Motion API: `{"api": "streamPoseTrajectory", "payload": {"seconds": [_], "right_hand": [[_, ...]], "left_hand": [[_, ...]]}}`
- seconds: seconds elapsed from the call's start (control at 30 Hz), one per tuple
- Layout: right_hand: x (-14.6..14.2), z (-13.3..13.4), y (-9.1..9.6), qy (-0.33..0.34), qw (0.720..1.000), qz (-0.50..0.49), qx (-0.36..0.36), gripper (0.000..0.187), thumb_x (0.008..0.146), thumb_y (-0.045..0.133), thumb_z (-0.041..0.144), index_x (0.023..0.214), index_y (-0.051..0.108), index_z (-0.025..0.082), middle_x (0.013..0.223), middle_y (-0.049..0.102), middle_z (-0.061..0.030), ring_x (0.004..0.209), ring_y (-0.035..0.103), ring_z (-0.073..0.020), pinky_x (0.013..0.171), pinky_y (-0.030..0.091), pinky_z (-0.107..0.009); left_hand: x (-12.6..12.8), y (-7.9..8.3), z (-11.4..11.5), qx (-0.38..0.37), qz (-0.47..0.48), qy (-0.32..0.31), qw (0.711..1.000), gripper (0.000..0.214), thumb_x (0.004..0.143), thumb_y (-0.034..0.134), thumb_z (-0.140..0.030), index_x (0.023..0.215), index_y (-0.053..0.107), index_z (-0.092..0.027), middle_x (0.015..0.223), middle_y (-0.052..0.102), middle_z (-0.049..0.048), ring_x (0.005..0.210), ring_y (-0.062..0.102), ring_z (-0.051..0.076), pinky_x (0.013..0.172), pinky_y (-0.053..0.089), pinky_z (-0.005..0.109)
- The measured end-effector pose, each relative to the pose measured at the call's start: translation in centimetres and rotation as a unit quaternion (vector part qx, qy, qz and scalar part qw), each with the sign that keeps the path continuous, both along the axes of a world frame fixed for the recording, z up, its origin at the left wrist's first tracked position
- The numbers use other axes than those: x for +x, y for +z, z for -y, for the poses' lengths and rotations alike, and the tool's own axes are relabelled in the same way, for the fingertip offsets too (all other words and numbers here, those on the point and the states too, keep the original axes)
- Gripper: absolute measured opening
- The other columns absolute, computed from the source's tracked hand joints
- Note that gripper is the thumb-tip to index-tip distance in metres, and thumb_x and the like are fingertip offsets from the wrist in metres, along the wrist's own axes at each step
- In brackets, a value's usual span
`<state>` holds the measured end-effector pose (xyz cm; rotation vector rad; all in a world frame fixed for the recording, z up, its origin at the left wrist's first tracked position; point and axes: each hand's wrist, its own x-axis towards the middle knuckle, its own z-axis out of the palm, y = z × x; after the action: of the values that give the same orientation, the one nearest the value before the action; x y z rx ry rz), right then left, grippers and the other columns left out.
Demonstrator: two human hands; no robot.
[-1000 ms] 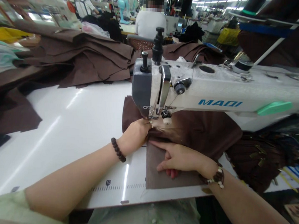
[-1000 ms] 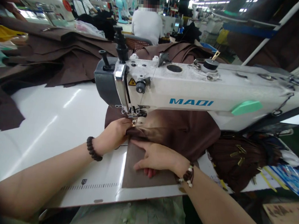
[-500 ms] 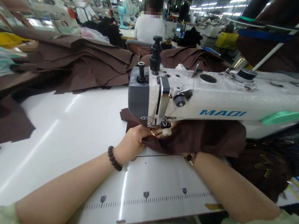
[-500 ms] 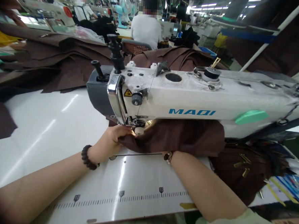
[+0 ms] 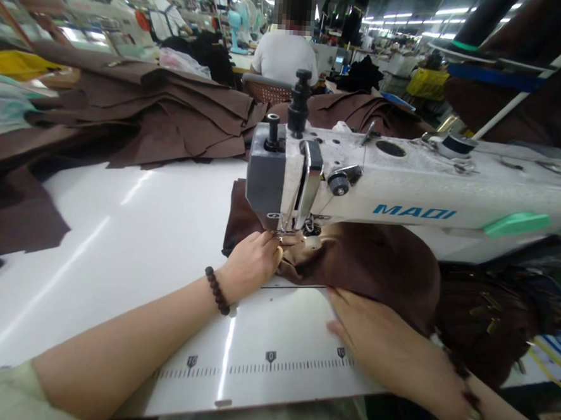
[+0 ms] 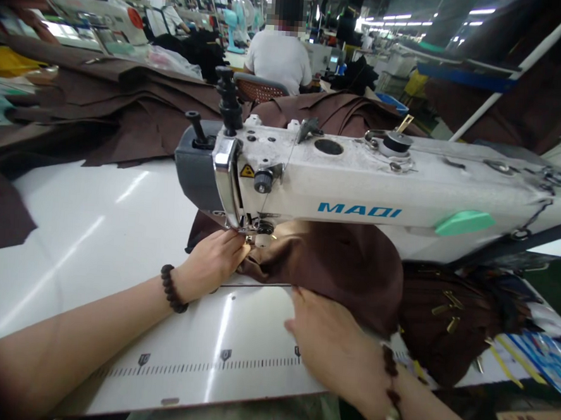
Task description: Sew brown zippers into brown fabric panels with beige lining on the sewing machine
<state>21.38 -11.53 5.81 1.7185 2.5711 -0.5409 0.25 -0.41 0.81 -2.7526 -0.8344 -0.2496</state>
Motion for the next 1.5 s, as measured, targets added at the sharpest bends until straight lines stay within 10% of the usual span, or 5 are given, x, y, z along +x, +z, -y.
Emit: {"api": "streamPoseTrajectory", "payload": {"seconds": [0.2,0.33,0.57,0.87,1.5], "right_hand": [[-1.7,-2.0,3.4,0.040,0.966,-0.251,-0.057,0.030,0.092,0.037,0.030,0.093,0.066,0.021,0.089,0.067,-0.0002,0.084,0.062,-0.0102,0.076,0.048,-0.019],[-3.9,-5.2,0.6,-0.039,0.985,-0.067,0.156,0.024,0.090,0.043,0.025,0.094,0.064,0.014,0.100,0.062,-0.0105,0.099,0.054,-0.0214,0.089,0.042,-0.037],[-4.0,-6.9,0.0,0.047,0.999,-0.011,0.012,0.016,0.086,0.047,0.015,0.094,0.060,0.014,0.098,0.061,-0.0090,0.092,0.057,-0.0180,0.079,0.043,-0.029],[-5.6,-5.4,-4.7,-0.043,0.991,0.018,0.126,0.042,0.090,0.041,0.025,0.130,0.040,0.012,0.133,0.042,-0.0147,0.129,0.029,-0.0306,0.100,0.025,-0.061],[-4.7,-4.6,-3.7,0.022,0.989,-0.002,0.146,0.042,0.088,0.043,0.023,0.128,0.046,0.011,0.136,0.040,-0.0138,0.127,0.034,-0.0277,0.103,0.033,-0.050]], "left_hand": [[-0.2,0.5,0.2,-0.076,-0.007,0.035,0.996,0.020,0.089,0.043,-0.014,0.081,0.061,-0.010,0.083,0.059,0.0098,0.082,0.052,0.023,0.070,0.042,0.034],[-1.2,2.7,1.2,-0.177,-0.014,0.030,0.984,0.030,0.083,0.056,-0.037,0.093,0.061,-0.009,0.092,0.061,0.0123,0.086,0.055,0.025,0.076,0.043,0.037],[-2.7,5.9,-0.4,-0.398,0.027,-0.039,0.916,0.043,0.096,0.025,-0.042,0.104,0.059,-0.016,0.102,0.063,0.0055,0.094,0.059,0.018,0.084,0.043,0.027],[-1.4,1.0,1.3,-0.168,0.029,0.087,0.982,0.040,0.080,0.061,-0.039,0.103,0.057,-0.006,0.102,0.055,0.0121,0.095,0.051,0.025,0.088,0.044,0.035],[-1.7,0.5,0.7,-0.147,0.041,0.062,0.986,0.044,0.078,0.062,-0.040,0.102,0.057,-0.004,0.107,0.056,0.0152,0.102,0.053,0.026,0.091,0.045,0.035]]}}
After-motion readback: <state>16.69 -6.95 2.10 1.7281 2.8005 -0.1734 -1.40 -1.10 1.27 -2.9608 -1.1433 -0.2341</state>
